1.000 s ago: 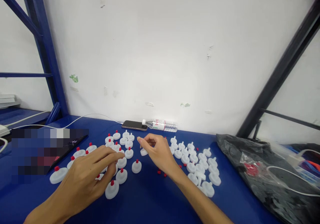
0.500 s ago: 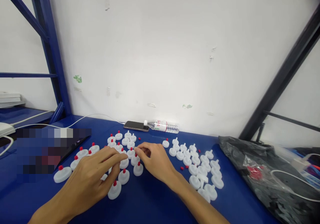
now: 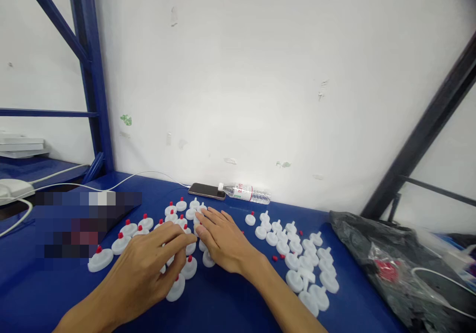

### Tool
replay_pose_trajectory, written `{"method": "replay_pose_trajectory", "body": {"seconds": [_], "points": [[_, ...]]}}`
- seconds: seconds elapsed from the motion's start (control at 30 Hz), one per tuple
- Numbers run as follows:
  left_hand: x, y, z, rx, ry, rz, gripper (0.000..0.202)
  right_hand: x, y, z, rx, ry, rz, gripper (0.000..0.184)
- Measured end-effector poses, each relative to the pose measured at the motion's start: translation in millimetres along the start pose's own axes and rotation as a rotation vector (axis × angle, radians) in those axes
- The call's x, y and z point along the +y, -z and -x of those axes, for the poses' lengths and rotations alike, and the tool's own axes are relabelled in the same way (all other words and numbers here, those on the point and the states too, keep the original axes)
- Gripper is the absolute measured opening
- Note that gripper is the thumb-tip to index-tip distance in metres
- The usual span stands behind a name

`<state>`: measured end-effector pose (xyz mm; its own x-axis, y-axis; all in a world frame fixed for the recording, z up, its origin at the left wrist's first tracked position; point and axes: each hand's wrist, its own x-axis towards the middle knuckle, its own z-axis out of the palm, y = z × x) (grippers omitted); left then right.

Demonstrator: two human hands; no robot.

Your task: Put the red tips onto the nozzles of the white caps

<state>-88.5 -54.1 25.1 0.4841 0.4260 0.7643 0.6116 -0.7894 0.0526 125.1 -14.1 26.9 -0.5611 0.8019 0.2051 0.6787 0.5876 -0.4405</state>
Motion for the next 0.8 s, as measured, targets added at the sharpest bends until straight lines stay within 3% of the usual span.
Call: {"method": "replay_pose_trajectory", "body": {"seconds": [0.6,0.7,0.8], "points": [[-4,-3.0,4,-0.039,0.0,-0.019,0.029,5,-2,0,0.086,0.08,-0.055,0.052],[-4,-2.4,3,-0.008,0.023,-0.031,0.027,3,5,3,0.166,0.089,-0.194,0.054],[-3,-2.4,2,0.028,0.078,-0.065,0.025,-1,13,4,0.257,0.031,-0.527,0.06]]}}
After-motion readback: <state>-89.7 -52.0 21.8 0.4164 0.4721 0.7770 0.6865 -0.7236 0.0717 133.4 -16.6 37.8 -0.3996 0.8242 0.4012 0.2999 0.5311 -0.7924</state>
